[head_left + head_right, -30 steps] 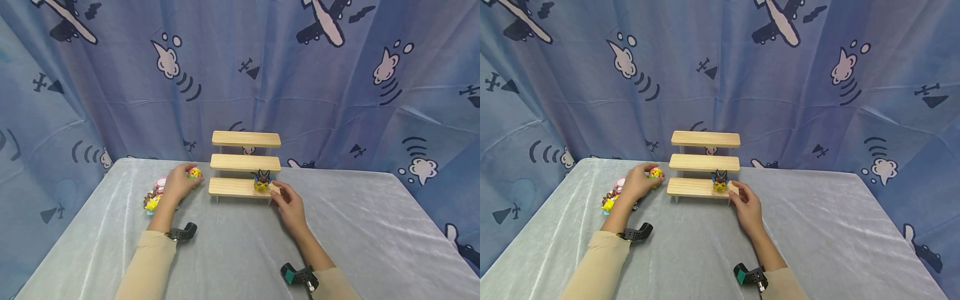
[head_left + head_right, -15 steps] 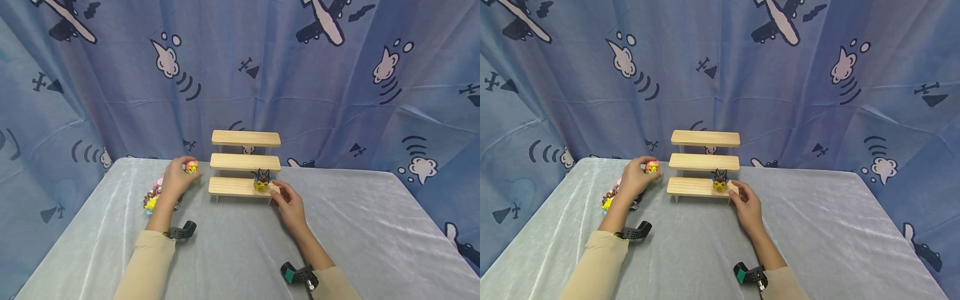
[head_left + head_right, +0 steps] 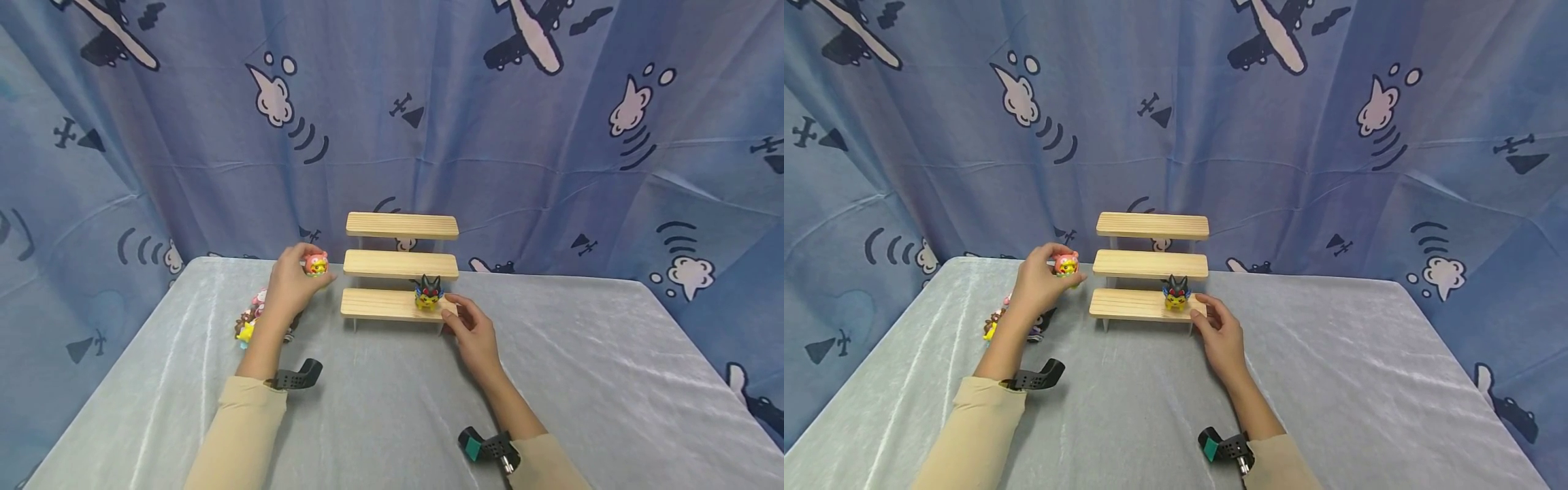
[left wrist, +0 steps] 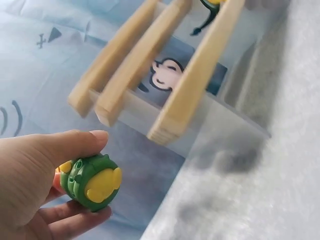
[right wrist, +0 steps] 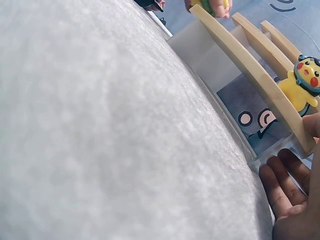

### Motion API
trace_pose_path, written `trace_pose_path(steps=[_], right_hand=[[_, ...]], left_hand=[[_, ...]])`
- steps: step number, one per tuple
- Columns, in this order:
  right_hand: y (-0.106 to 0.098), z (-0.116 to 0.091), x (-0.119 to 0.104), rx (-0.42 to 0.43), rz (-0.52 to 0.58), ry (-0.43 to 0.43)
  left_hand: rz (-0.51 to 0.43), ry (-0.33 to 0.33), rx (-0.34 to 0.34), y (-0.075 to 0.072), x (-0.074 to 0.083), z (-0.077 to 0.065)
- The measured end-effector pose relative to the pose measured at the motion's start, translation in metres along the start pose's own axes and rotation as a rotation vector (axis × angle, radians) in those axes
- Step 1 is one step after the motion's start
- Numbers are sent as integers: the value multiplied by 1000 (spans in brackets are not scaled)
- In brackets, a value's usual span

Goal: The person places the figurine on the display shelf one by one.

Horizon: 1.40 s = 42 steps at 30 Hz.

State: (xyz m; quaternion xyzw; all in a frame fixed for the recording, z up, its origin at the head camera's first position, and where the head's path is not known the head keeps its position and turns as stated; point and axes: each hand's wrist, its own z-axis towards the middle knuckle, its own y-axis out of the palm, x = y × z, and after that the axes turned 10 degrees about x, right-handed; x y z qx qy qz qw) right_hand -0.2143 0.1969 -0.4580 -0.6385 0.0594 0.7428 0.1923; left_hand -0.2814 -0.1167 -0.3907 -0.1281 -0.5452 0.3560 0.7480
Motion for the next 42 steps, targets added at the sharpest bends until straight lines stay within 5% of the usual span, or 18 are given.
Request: trace_pose_path(steps=[19, 29, 35, 42], right_hand=[[2, 0, -1, 9, 7, -15], [1, 1, 2, 4, 14, -22], [-1, 0, 0, -8, -7, -8], [2, 0, -1, -7, -1, -13]], left_hand=[[-149, 137, -4, -19, 47, -10], [-255, 290, -55, -5, 55, -18], [-327, 327, -159, 9, 60, -24], [-361, 383, -167, 20, 59, -28]])
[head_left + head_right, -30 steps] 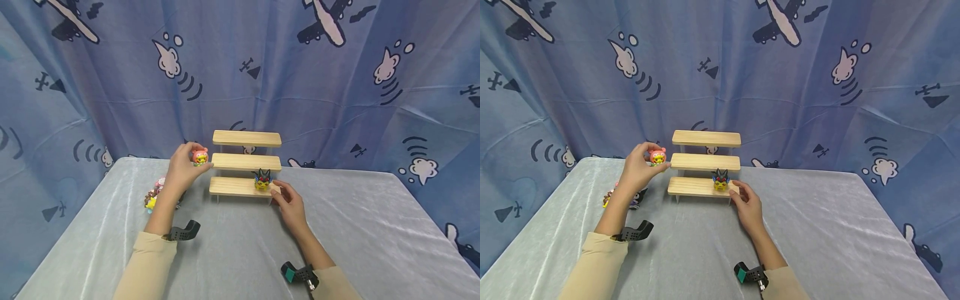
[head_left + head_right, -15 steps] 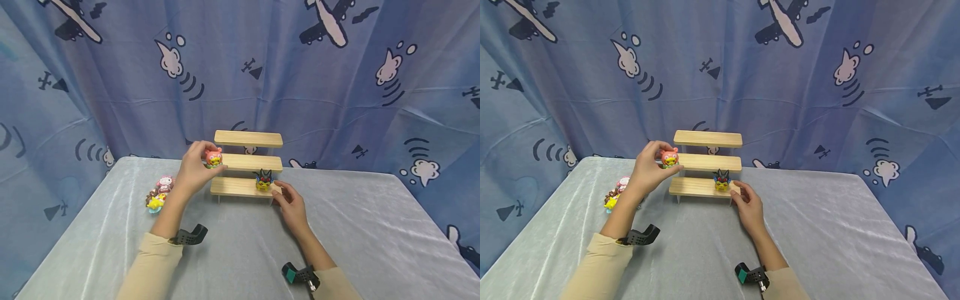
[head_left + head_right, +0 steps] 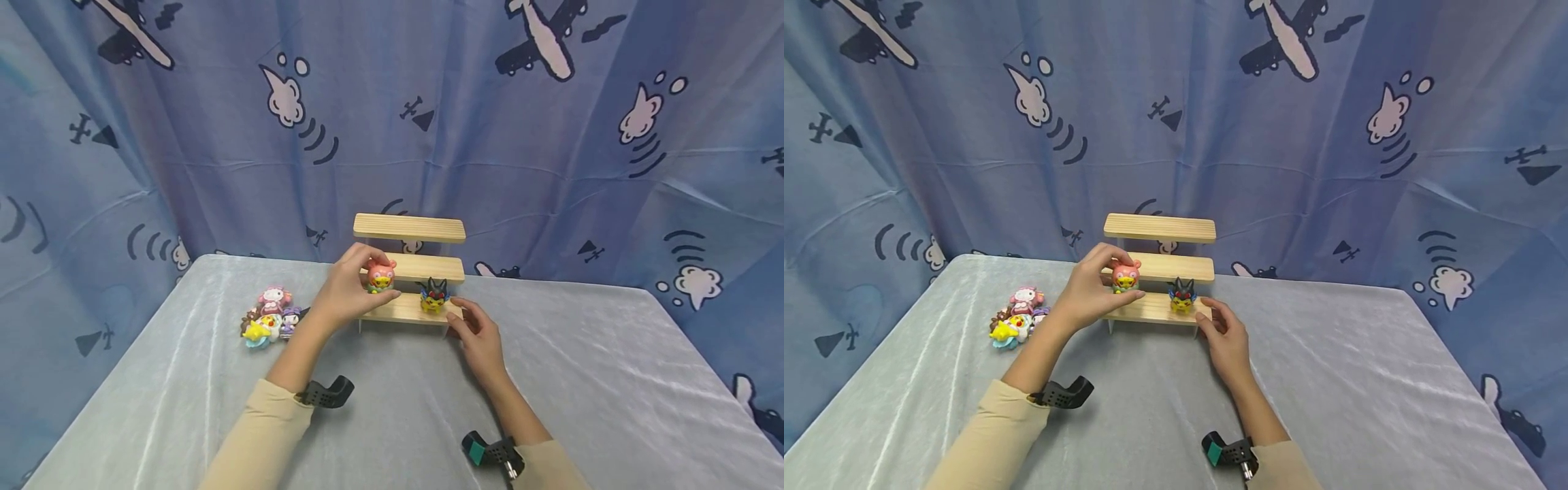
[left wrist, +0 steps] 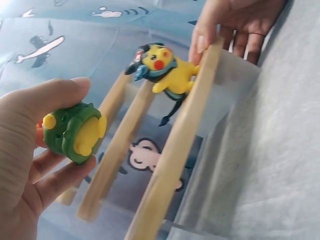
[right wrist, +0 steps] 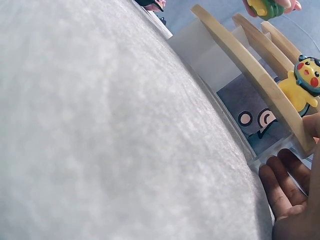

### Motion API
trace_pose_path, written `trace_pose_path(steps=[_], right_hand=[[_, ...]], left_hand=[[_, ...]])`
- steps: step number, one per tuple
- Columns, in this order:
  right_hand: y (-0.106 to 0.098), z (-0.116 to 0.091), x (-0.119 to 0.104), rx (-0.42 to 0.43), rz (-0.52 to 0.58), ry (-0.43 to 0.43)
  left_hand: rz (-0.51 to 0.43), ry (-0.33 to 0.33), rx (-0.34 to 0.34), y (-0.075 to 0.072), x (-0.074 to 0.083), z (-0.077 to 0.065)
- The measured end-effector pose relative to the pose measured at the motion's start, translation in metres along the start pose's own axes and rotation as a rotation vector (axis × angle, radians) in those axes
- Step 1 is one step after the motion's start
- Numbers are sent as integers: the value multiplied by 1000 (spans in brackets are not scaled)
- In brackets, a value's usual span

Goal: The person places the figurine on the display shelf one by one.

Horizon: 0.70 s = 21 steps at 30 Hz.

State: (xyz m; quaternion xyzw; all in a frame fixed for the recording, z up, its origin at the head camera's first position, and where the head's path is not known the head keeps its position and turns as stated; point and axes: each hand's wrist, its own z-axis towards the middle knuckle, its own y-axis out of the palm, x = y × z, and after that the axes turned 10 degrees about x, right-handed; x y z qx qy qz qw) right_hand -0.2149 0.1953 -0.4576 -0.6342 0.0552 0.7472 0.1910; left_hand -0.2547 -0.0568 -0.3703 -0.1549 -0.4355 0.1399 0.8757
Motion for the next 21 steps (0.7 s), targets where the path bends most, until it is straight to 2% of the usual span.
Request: trace_pose_path(steps=[10, 15, 21], right_hand=[[0, 0, 1, 3, 8, -2], [0, 0, 1, -2, -9, 0], [0, 0, 1, -6, -3, 3]], left_hand=[[108, 118, 42, 19, -7, -6], [109, 154, 71, 27, -11, -9], [126, 168, 68, 34, -13, -13]])
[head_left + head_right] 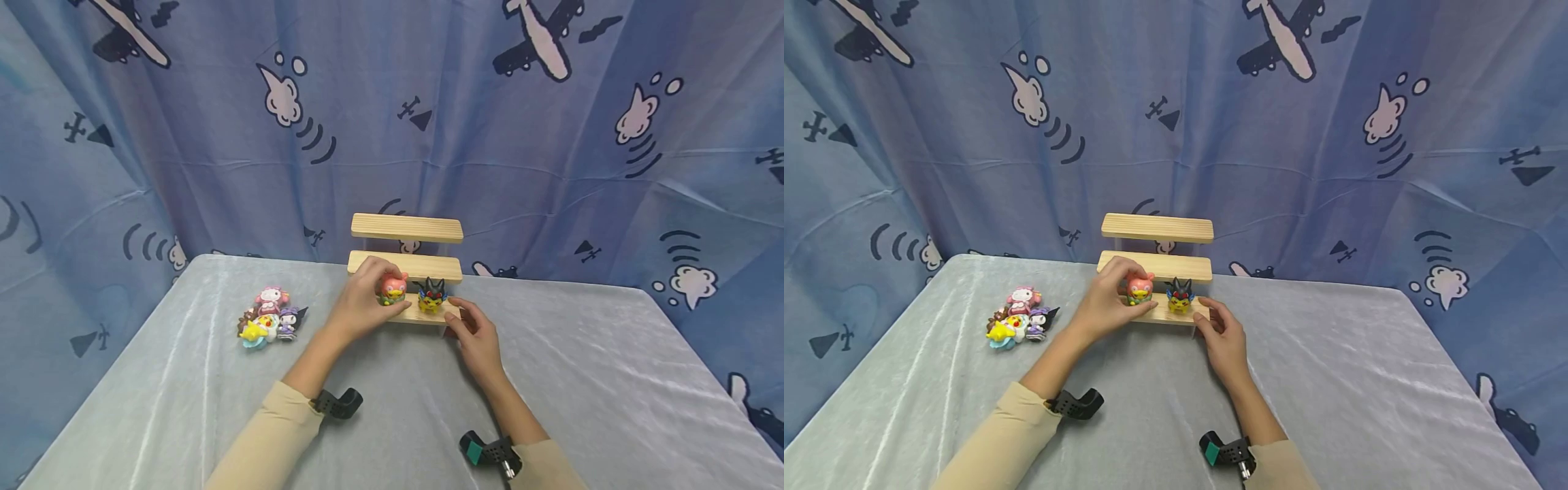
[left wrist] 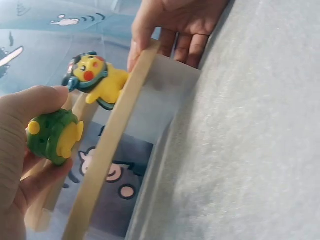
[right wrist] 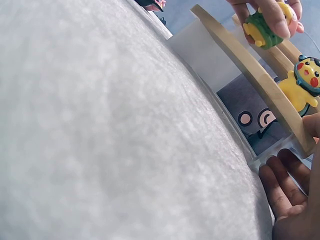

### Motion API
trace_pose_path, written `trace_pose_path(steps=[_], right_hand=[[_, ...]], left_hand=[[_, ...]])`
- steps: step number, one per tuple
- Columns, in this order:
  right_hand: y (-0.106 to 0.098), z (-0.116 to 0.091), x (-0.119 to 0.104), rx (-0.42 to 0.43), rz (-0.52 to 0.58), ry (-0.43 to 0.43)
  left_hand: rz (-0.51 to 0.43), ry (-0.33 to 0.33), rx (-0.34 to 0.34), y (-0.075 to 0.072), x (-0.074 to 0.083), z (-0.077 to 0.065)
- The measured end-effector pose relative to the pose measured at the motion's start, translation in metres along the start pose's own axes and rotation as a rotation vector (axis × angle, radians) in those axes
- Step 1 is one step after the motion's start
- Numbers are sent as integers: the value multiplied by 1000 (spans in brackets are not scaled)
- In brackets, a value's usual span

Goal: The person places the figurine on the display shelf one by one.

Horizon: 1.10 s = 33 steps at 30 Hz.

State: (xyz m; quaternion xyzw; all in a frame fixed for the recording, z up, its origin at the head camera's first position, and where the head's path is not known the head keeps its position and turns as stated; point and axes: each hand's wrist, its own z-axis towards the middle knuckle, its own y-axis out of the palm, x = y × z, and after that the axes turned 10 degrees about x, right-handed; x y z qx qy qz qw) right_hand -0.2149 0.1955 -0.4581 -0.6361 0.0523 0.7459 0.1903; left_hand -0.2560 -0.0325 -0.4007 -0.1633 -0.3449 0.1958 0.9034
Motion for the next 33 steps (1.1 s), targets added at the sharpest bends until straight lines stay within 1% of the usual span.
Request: trace_pose_path(steps=[9, 21, 26, 33], right_hand=[[0, -1, 0, -3, 11, 11], [0, 0, 0, 7, 1, -1], [0, 0, 0, 3, 5, -2], [-1, 0, 1, 5, 15, 0]], left_hand=[[0, -24, -37, 6, 1, -4], [-17, -47, -12, 10, -4, -9], [-59, -61, -6, 11, -8, -10], [-133, -103, -37, 9, -9, -7]])
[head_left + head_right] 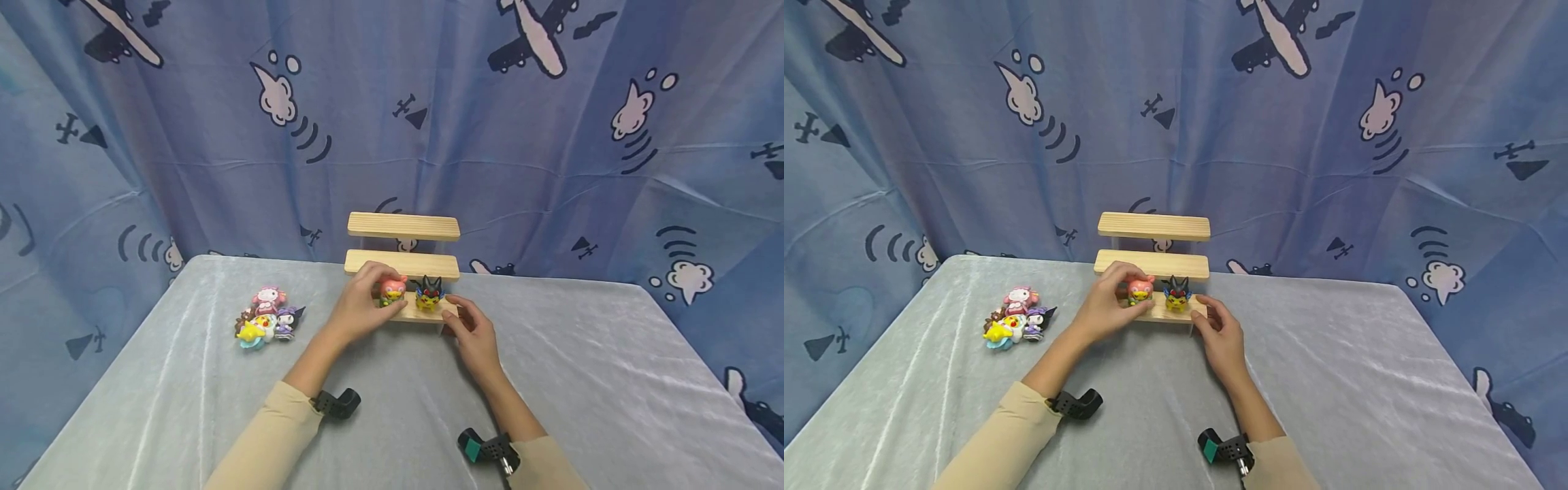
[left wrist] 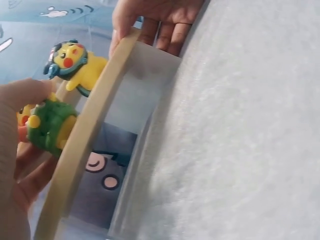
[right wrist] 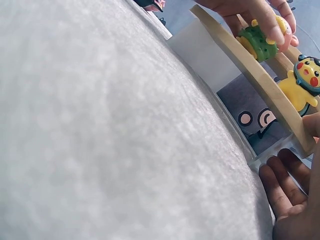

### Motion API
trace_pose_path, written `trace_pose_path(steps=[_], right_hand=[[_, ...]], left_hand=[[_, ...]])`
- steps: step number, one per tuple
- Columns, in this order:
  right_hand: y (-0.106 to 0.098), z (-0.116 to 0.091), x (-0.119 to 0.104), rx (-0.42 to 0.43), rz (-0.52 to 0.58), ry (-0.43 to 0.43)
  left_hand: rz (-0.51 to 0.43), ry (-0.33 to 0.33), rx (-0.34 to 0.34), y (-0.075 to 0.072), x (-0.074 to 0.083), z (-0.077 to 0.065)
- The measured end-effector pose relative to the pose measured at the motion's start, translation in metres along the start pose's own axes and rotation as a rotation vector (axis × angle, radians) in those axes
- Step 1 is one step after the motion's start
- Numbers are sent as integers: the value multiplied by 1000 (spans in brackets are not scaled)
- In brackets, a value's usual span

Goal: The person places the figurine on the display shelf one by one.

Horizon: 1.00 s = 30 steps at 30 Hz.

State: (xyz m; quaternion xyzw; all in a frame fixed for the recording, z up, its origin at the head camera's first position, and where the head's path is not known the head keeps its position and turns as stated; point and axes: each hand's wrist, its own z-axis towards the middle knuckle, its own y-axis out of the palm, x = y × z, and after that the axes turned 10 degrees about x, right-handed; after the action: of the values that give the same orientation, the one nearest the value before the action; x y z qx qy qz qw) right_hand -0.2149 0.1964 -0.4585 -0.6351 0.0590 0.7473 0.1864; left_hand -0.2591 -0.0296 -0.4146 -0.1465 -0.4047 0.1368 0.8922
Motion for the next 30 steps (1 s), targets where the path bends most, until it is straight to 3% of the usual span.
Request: trace_pose_path(steps=[16, 30], right_hand=[[0, 0, 0, -3, 1, -1], [0, 0, -1, 3, 23, 3]], left_hand=[[-28, -44, -94, -18, -5, 8], [-97, -107, -111, -18, -1, 8]])
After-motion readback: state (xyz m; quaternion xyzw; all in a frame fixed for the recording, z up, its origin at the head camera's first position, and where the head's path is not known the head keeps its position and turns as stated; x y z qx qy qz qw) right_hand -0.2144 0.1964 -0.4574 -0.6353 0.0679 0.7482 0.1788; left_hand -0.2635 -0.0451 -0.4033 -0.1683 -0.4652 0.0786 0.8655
